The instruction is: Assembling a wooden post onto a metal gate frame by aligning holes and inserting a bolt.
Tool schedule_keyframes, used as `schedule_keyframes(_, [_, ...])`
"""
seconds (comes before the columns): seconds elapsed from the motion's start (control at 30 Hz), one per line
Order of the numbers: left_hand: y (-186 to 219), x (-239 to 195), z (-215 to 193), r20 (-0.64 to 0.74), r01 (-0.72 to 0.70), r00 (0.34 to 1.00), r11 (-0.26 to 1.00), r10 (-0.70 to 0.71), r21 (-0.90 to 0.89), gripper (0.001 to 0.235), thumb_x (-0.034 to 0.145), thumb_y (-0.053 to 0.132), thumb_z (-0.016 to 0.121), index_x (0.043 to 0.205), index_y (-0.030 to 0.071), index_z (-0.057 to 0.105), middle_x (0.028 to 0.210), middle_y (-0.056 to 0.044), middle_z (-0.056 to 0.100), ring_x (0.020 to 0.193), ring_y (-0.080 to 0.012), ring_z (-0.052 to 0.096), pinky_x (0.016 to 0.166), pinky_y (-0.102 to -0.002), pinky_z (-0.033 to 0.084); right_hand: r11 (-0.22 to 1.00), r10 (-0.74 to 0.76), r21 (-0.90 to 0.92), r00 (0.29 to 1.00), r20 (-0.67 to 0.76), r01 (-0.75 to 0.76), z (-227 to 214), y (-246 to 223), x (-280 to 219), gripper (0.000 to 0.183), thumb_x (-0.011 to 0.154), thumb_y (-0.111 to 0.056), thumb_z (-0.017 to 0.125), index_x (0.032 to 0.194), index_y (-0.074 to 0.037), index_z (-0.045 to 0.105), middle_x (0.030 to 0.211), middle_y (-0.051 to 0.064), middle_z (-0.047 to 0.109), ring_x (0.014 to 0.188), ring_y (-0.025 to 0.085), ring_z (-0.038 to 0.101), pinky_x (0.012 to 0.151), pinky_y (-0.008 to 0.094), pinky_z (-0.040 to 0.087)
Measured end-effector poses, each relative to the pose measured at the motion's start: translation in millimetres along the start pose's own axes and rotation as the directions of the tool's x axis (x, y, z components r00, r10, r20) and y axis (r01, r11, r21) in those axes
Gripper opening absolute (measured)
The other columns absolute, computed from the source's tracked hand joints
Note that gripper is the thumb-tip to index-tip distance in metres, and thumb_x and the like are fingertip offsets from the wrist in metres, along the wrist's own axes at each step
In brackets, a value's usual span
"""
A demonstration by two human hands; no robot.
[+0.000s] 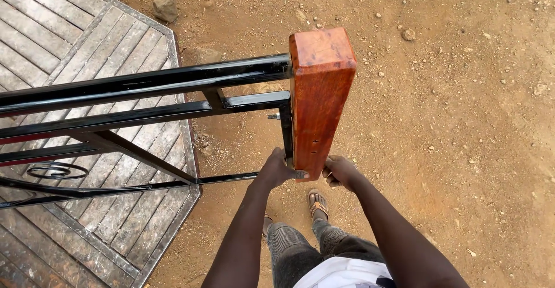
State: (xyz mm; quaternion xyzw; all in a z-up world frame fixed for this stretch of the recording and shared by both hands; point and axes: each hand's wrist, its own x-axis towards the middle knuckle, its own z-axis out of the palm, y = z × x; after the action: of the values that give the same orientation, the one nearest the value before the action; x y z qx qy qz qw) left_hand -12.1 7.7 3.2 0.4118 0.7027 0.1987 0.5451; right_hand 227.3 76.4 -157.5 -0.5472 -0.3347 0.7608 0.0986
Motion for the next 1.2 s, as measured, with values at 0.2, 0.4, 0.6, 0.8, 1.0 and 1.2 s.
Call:
schedule_keyframes(0.2, [9, -5, -4, 0.009, -0.003, 1.0, 1.0, 0.002, 0.004, 0.085, 0.054, 0.044, 0.102, 0.12, 0.007, 0.064, 0.104, -0.011, 0.048, 0.109, -0.0335, 0.06, 0.094, -0.041, 0.05, 0.989, -0.143, -0.017, 0.988, 0.065, 0.145, -3, -1, -7, 0.007, 0.096, -0.012, 0.063, 0.099, -0.01, 0.057, 0.081, 0.002, 0.064, 0.07, 0.012, 0.069, 0.065, 0.026, 0.063])
schedule_keyframes(0.4, [12, -8, -5, -0.013, 0.012, 1.0, 1.0, -0.013, -0.016, 0.084, 0.051, 0.045, 0.103, 0.116, 0.007, 0.064, 0.103, -0.011, 0.051, 0.108, -0.0348, 0.062, 0.093, -0.042, 0.051, 0.998, -0.069, 0.004, 0.997, 0.02, 0.069, 10, -20, -35, 0.023, 0.101, -0.033, 0.063, 0.111, -0.014, 0.055, 0.09, 0.004, 0.063, 0.07, 0.016, 0.07, 0.062, 0.03, 0.063])
schedule_keyframes(0.6, [13, -10, 0, 0.013, 0.019, 1.0, 1.0, -0.019, 0.01, 0.085, 0.057, 0.043, 0.101, 0.123, 0.007, 0.063, 0.109, -0.015, 0.054, 0.116, -0.0377, 0.062, 0.097, -0.045, 0.05, 0.982, -0.16, -0.089, 0.986, 0.055, 0.165, -8, 10, -3, 0.015, 0.093, -0.012, 0.072, 0.099, -0.013, 0.058, 0.083, 0.002, 0.06, 0.065, 0.013, 0.068, 0.062, 0.027, 0.061])
schedule_keyframes(0.8, [22, -9, 1, 0.021, 0.032, 0.999, 0.999, -0.032, 0.006, 0.086, 0.059, 0.044, 0.1, 0.127, 0.009, 0.062, 0.117, -0.015, 0.056, 0.124, -0.0372, 0.06, 0.103, -0.046, 0.05, 0.998, -0.004, -0.058, 1.0, -0.031, 0.003, 0, -9, -4, 0.02, 0.1, -0.033, 0.063, 0.11, -0.016, 0.059, 0.085, 0.009, 0.067, 0.056, 0.02, 0.069, 0.047, 0.029, 0.059])
schedule_keyframes(1.0, [16, -16, 8, 0.013, -0.008, 1.0, 1.0, 0.008, -0.023, 0.081, 0.063, 0.045, 0.098, 0.127, 0.011, 0.062, 0.118, -0.018, 0.057, 0.124, -0.0411, 0.06, 0.104, -0.047, 0.049, 0.989, -0.147, -0.014, 0.988, 0.044, 0.147, -1, -6, -32, 0.008, 0.097, -0.008, 0.065, 0.102, -0.01, 0.06, 0.087, 0.002, 0.061, 0.071, 0.013, 0.069, 0.063, 0.023, 0.06])
schedule_keyframes(1.2, [-16, -4, 12, -0.053, -0.053, 0.997, 0.998, 0.051, -0.034, 0.08, 0.058, 0.048, 0.1, 0.12, 0.016, 0.063, 0.11, -0.014, 0.055, 0.117, -0.0356, 0.062, 0.102, -0.044, 0.048, 0.997, -0.076, 0.032, 0.997, -0.003, 0.076, 10, -6, -26, 0.038, 0.103, -0.044, 0.066, 0.12, -0.014, 0.051, 0.093, 0.002, 0.062, 0.06, 0.013, 0.065, 0.052, 0.025, 0.058])
